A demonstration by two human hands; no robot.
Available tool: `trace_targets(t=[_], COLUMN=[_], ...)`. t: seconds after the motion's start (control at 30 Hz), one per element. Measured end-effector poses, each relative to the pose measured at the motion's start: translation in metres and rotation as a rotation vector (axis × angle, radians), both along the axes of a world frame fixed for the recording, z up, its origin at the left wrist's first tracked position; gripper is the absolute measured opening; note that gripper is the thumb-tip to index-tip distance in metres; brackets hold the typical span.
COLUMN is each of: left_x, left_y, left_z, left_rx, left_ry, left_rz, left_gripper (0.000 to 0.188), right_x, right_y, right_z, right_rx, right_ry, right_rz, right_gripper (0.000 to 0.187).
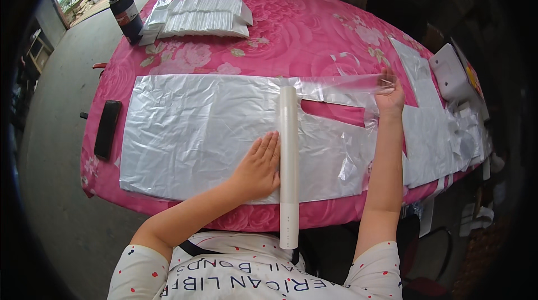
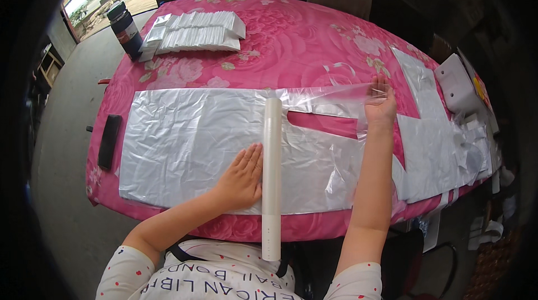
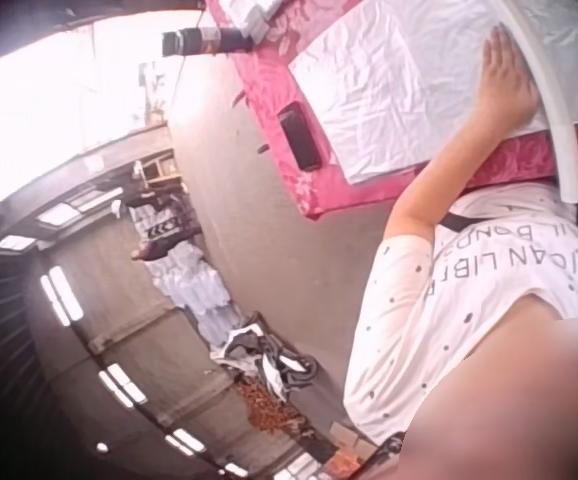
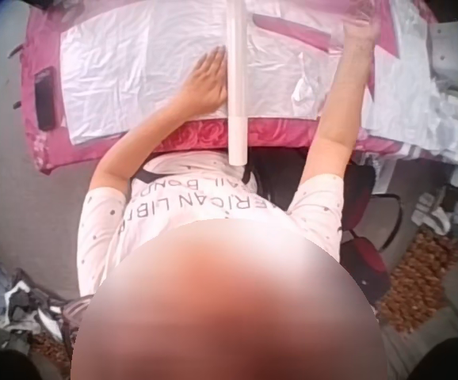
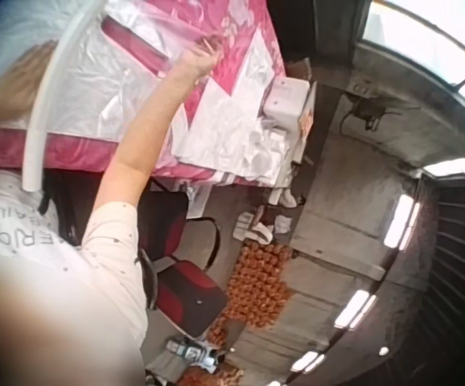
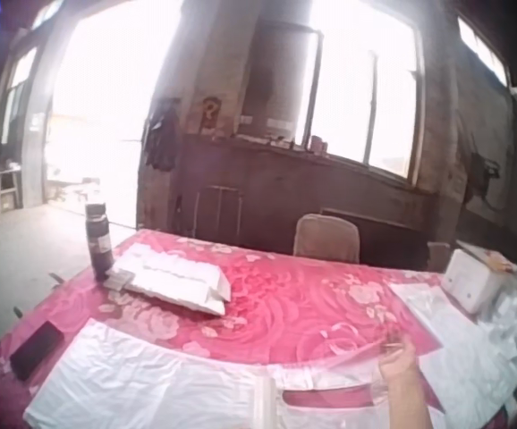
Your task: The person repeatedly wraps small white rectangular items in clear plastic film on a pink table. They unroll film, place an item, fold the film around it, and stack the wrapped units. The person also stacks previously wrapped items and adjusts the film roll.
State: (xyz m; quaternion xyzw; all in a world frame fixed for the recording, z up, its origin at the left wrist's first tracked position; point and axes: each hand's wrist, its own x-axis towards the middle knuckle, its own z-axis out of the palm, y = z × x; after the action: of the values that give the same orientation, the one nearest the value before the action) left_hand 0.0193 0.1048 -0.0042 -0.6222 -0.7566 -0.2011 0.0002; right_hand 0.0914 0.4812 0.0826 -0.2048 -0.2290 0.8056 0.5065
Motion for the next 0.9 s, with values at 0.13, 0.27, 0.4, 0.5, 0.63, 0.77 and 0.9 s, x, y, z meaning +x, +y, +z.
trace_targets(t=[0.13, 0.27, 0.4, 0.5, 0.63, 0.77, 0.9], left_x=[0.0, 0.001, 0.0, -0.004, -0.001, -0.001, -0.025], left_y=[-0.002, -0.003, -0.005, 0.002, 0.003, 0.001, -0.006], left_z=[0.0, 0.001, -0.015, -0.022, -0.008, -0.014, -0.007], left_rx=[0.016, 0.016, 0.124, 0.026, -0.015, 0.105, 0.404], left_ry=[0.006, -0.003, 0.109, 0.14, 0.035, -0.033, -0.698], left_rz=[0.015, 0.018, 0.004, 0.016, -0.01, 0.053, 0.045], left_gripper=[0.064, 0.063, 0.061, 0.062, 0.063, 0.063, 0.059], right_x=[-0.033, -0.112, -0.16, -0.18, -0.166, -0.126, -0.054], right_y=[-0.087, -0.224, -0.359, -0.422, -0.447, -0.416, -0.34], right_z=[0.073, 0.056, 0.001, -0.063, -0.066, -0.026, -0.007], right_rx=[0.463, 0.958, 1.401, 1.622, 1.709, 1.649, 1.707], right_ry=[-0.148, -0.313, -0.554, -0.784, -0.844, -0.627, -0.575], right_rz=[0.116, 0.291, 0.568, 0.724, 0.888, 1.023, 0.545], right_gripper=[0.03, 0.029, 0.027, 0.039, 0.057, 0.065, 0.053])
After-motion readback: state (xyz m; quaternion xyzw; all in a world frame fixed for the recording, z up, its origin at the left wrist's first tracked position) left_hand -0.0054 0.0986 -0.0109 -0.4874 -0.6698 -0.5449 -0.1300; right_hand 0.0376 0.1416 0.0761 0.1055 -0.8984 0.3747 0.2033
